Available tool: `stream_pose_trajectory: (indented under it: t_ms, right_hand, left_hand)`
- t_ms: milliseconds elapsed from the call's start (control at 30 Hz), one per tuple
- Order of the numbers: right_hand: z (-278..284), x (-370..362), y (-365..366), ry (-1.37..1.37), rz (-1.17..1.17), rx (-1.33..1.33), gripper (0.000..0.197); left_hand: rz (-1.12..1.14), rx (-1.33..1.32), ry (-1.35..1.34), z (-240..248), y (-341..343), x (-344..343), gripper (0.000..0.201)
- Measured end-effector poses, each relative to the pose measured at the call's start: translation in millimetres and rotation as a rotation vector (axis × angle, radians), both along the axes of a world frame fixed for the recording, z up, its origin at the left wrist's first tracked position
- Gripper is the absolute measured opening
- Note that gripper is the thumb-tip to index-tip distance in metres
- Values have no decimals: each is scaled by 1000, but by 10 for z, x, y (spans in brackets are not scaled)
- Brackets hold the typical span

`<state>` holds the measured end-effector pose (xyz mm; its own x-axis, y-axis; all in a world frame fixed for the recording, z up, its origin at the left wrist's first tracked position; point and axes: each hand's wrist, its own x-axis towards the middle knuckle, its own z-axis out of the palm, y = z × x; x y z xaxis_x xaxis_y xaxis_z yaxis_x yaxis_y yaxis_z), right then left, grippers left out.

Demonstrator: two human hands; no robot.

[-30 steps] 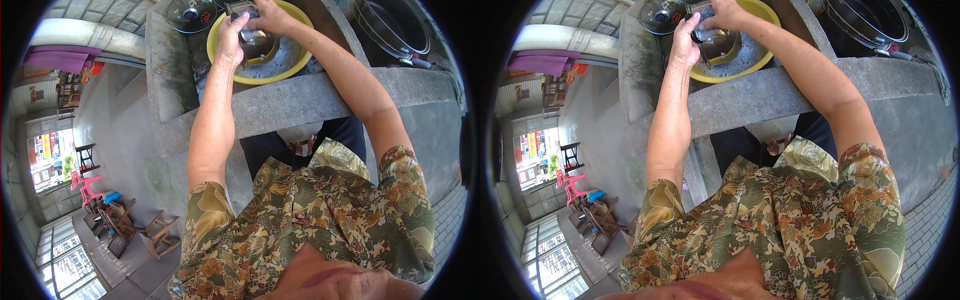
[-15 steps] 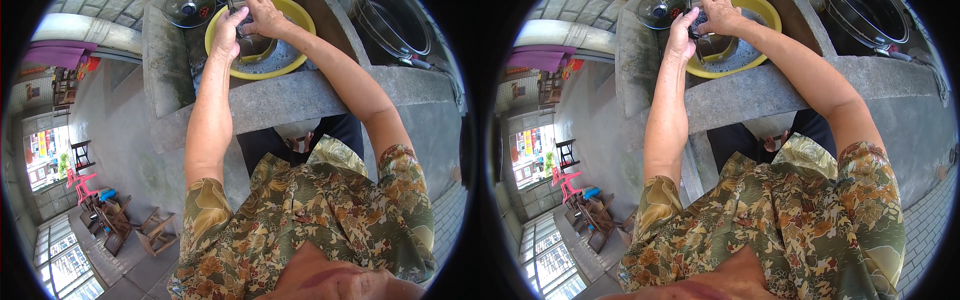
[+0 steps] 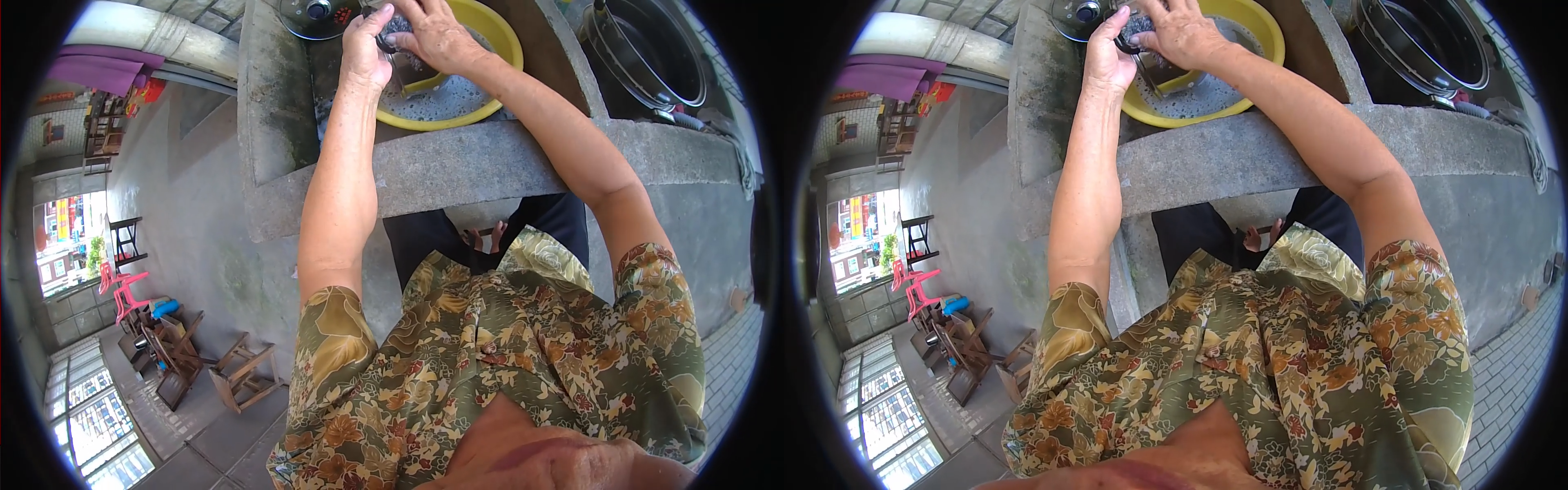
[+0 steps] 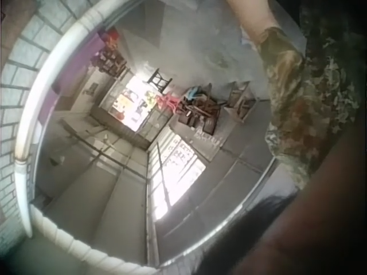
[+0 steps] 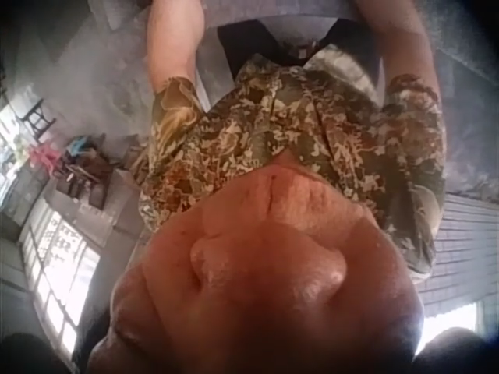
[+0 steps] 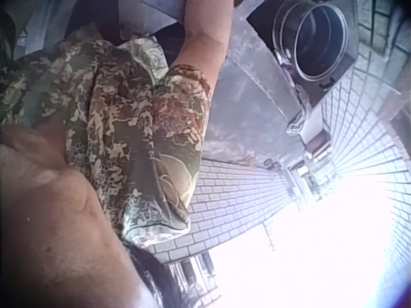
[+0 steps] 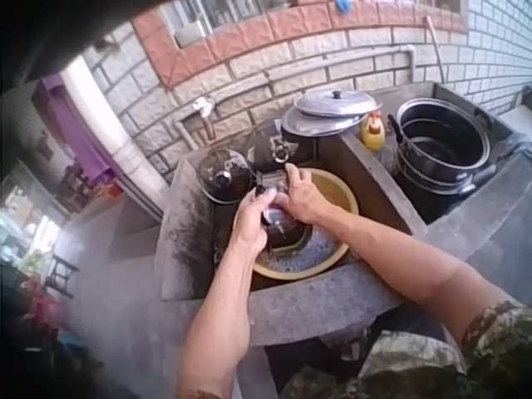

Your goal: Washing metal lids and pots in a yellow basin at an outdoor concrete sink.

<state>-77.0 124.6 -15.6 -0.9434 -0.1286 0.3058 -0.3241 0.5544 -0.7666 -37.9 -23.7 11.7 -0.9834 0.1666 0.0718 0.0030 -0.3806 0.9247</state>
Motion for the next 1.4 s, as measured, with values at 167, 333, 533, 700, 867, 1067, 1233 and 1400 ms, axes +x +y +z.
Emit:
stream_pose_trajectory:
  t_ms: [167,333,533,700,867,1067,1233,1400]
  right_hand:
    - [155,260,-6,272,111,205,77]
    - [-95,-316,424,-17,2,-95,60]
    - [294,95,135,278,195,-138,59]
    - [384,232,170,391,124,-215,51]
    - [685,538,-53,728,361,294,17]
    - [761,525,52,823,531,276,28]
    - [554,658,-63,785,365,464,26]
    - [544,819,-132,624,190,758,24]
  left_hand:
    - [64,245,-57,-27,-123,-42,20]
    - [48,528,-190,224,-117,-1,37]
    - [1,643,-112,323,-212,139,48]
    - [-25,647,-197,183,-32,158,47]
    - [-53,667,-159,99,-115,178,43]
    - [16,622,-188,141,-114,169,38]
    - [-24,579,-184,238,-155,141,41]
    - [69,621,-190,248,-220,101,42]
